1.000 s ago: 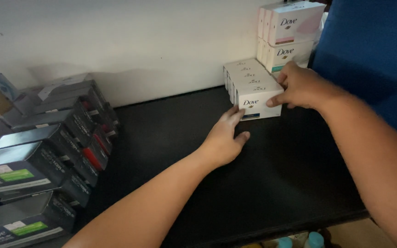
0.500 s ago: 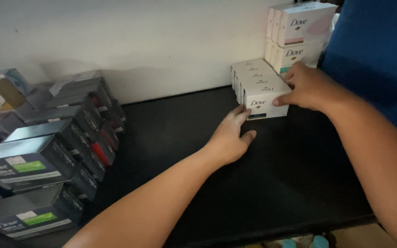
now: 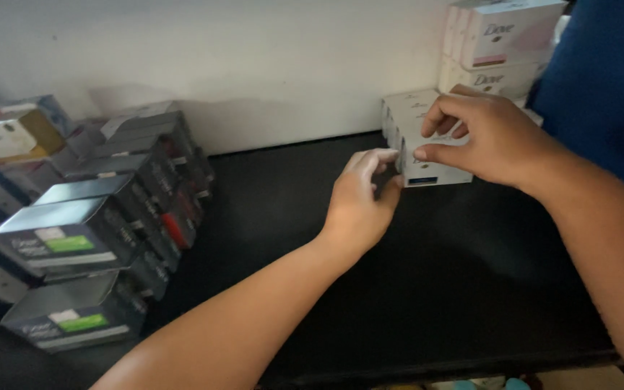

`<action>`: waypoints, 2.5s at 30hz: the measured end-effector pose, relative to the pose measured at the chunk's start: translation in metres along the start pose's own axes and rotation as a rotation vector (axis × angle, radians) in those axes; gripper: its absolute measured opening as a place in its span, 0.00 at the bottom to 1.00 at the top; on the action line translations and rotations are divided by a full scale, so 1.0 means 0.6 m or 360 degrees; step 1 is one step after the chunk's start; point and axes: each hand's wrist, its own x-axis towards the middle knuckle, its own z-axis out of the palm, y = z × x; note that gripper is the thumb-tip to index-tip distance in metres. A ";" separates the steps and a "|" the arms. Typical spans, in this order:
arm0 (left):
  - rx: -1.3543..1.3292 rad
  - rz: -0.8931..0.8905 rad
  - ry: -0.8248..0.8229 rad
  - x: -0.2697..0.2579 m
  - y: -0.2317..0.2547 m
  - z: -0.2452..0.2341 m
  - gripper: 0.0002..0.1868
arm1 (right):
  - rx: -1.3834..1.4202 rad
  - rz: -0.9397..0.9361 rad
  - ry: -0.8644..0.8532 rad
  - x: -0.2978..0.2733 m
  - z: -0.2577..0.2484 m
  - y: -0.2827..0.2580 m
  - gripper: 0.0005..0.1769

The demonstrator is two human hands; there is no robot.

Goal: The person picks up small white boxes labeled 'Dove' from a shelf and stacks them into a neat pile. They repeatedly reach for boxes, place them on top of the existing stack, and adjust the alignment of the boxes.

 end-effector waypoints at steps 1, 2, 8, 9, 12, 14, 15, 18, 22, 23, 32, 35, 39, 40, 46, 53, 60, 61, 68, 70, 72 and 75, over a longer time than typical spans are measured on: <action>0.0008 -0.0009 0.0013 0.002 -0.007 0.003 0.19 | 0.0007 -0.0013 -0.0009 -0.001 0.002 0.002 0.22; 0.0042 0.0095 0.0062 0.001 -0.014 0.004 0.18 | 0.0012 -0.0020 -0.0018 -0.001 0.006 0.001 0.22; 0.0010 0.0322 0.0199 -0.012 -0.003 -0.004 0.13 | -0.0196 0.0043 -0.0149 -0.003 0.017 -0.030 0.19; 0.0031 0.0324 0.0168 -0.015 0.008 -0.008 0.11 | -0.0264 0.0014 -0.0149 -0.003 0.022 -0.031 0.18; 0.0073 0.0424 0.0314 -0.029 0.032 -0.013 0.12 | -0.0212 -0.0042 -0.0115 -0.015 0.020 -0.053 0.14; 0.0074 0.0386 0.0290 -0.036 0.039 -0.022 0.11 | -0.0180 -0.0079 -0.0126 -0.018 0.023 -0.066 0.14; 0.0060 0.0353 0.0241 -0.039 0.042 -0.028 0.10 | -0.0151 -0.0087 -0.0130 -0.020 0.024 -0.071 0.14; 0.0031 0.0262 0.0095 -0.063 0.083 -0.080 0.08 | 0.0008 -0.0148 -0.0104 -0.028 0.034 -0.088 0.15; 0.0097 0.0322 0.0090 -0.118 0.110 -0.140 0.08 | -0.0004 -0.0384 -0.0090 -0.047 0.028 -0.167 0.14; 0.0123 0.0330 0.0082 -0.133 0.114 -0.155 0.08 | -0.0108 -0.0524 -0.0109 -0.051 0.035 -0.174 0.14; 0.0253 0.0271 0.0149 -0.240 0.178 -0.282 0.10 | -0.0148 -0.1234 -0.0055 -0.061 0.030 -0.338 0.14; 0.0302 0.0246 0.0168 -0.261 0.186 -0.315 0.11 | -0.0057 -0.1331 -0.0027 -0.060 0.028 -0.393 0.14; 0.0363 0.0161 0.0190 -0.292 0.189 -0.355 0.11 | -0.0033 -0.1331 -0.0160 -0.056 0.043 -0.451 0.13; 0.0369 0.0156 0.0200 -0.299 0.191 -0.366 0.11 | -0.0028 -0.1343 -0.0164 -0.055 0.047 -0.462 0.13; 0.0434 0.0194 0.0328 -0.344 0.189 -0.430 0.12 | 0.0039 -0.1619 -0.0044 -0.042 0.077 -0.536 0.11; 0.0589 0.0151 0.0509 -0.399 0.171 -0.525 0.14 | 0.0129 -0.1713 -0.0024 -0.017 0.133 -0.637 0.12; 0.0975 0.0197 0.0894 -0.450 0.138 -0.634 0.19 | -0.0047 -0.1768 0.0087 0.015 0.190 -0.755 0.12; 0.0986 0.0190 0.0915 -0.455 0.123 -0.653 0.19 | -0.0042 -0.1791 0.0084 0.021 0.201 -0.768 0.12; 0.1216 0.0099 0.1289 -0.464 0.022 -0.762 0.34 | -0.0095 -0.1476 0.0105 0.070 0.258 -0.846 0.19; 0.1257 0.0060 0.1333 -0.457 0.005 -0.782 0.36 | -0.0104 -0.1413 0.0089 0.087 0.275 -0.859 0.22; 0.1405 -0.0039 0.1400 -0.449 -0.011 -0.796 0.38 | -0.0067 -0.1346 0.0093 0.103 0.295 -0.868 0.27; 0.1524 0.0009 0.1433 -0.440 -0.048 -0.812 0.42 | -0.0146 -0.1145 -0.0053 0.118 0.307 -0.895 0.32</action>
